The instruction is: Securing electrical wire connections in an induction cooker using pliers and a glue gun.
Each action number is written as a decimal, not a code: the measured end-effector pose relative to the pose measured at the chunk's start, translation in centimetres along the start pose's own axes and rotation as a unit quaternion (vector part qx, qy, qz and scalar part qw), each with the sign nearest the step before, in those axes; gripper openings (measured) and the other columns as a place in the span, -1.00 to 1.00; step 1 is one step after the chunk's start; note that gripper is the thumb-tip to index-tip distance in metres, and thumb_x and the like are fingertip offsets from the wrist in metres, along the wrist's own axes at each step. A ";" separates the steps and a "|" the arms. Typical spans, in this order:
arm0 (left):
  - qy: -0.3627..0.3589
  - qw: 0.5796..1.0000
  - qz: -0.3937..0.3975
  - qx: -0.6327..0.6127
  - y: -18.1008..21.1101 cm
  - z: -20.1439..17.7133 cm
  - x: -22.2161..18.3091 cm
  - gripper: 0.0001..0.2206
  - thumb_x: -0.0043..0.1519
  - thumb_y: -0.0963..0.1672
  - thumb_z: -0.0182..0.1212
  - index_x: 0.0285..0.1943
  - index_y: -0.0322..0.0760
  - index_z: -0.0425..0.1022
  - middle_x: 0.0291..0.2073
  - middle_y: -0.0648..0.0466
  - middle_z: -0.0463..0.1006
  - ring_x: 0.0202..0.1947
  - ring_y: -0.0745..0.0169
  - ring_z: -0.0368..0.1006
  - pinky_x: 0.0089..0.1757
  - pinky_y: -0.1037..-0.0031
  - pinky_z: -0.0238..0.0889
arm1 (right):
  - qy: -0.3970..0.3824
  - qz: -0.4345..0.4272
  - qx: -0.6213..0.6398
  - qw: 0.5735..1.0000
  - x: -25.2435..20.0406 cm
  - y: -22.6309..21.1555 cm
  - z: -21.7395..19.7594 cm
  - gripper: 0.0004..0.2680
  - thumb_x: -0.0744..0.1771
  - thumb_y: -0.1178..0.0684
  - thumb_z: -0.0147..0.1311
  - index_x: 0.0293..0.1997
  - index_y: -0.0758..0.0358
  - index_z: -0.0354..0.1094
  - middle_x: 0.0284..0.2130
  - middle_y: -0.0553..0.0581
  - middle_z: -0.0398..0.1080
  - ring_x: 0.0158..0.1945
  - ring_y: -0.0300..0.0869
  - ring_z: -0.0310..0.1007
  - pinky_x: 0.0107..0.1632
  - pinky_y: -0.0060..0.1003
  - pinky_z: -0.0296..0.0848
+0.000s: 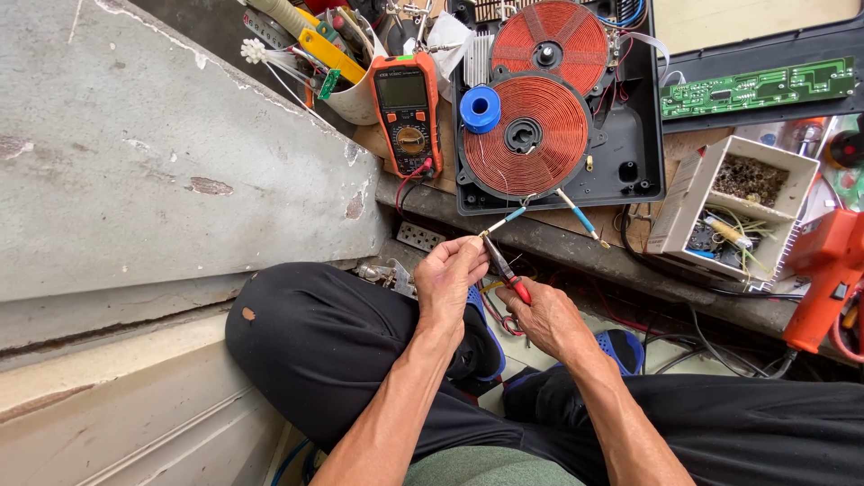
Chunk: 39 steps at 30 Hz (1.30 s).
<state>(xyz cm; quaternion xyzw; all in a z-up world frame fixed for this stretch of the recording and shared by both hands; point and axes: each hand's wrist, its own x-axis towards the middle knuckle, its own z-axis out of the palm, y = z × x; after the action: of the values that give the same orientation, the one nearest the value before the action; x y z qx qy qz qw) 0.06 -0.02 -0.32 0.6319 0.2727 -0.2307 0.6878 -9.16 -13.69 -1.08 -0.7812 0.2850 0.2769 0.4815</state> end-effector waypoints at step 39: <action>-0.020 0.999 0.009 0.025 0.9 -0.1 -0.4 -0.63 0.21 -0.11 0.54 0.12 -0.47 0.69 -0.06 -0.32 0.77 -0.03 0.00 0.74 0.05 0.23 0.63 | -0.003 -0.018 0.051 0.999 -0.3 1.4 0.4 -0.75 0.43 -0.27 0.10 -0.01 -0.01 0.61 -0.30 0.18 0.73 0.05 0.25 0.67 0.19 0.18 0.54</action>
<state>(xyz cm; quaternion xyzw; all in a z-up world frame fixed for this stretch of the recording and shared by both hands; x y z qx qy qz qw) 0.33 0.17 0.63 0.6466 0.2475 -0.2439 0.6791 -10.45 -13.79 -1.90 -0.7598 0.2833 0.2555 0.5265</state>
